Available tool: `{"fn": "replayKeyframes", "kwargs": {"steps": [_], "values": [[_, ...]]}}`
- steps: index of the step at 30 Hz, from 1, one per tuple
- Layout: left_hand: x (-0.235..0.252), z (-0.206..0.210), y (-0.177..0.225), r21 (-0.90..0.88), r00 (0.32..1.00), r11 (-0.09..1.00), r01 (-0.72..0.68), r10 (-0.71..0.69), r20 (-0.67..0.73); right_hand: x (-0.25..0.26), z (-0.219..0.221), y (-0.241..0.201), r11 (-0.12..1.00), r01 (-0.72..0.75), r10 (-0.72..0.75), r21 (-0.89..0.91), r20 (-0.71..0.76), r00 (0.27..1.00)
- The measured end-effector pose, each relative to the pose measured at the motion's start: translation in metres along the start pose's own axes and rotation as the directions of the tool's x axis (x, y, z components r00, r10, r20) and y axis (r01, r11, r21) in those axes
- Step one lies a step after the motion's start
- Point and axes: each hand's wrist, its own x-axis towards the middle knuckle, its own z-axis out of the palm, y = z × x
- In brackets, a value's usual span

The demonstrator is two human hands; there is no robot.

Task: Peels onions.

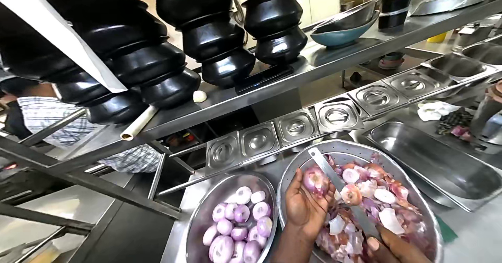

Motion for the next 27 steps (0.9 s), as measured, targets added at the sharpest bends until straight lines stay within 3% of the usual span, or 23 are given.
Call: {"fn": "replayKeyframes", "kwargs": {"steps": [3, 6, 20, 27], "values": [[-0.001, -0.012, -0.002, -0.004, 0.990, 1.000, -0.020, 0.020, 0.140, 0.000, -0.001, -0.001, 0.999, -0.005, 0.004, -0.034, -0.016, 1.000], [0.001, -0.021, -0.004, 0.107, 0.976, 0.993, -0.043, 0.020, 0.215, 0.000, 0.000, -0.003, 0.998, -0.002, 0.002, -0.063, -0.002, 1.000], [-0.002, -0.009, -0.014, 0.142, 0.991, 0.984, -0.108, 0.096, 0.093, -0.002, 0.010, -0.007, 0.996, 0.006, -0.006, -0.094, 0.000, 1.000], [-0.007, -0.001, -0.030, 0.160, 0.979, 0.966, -0.204, 0.203, 0.021, 0.006, 0.017, -0.017, 0.996, 0.017, -0.017, -0.092, 0.009, 1.000]]}}
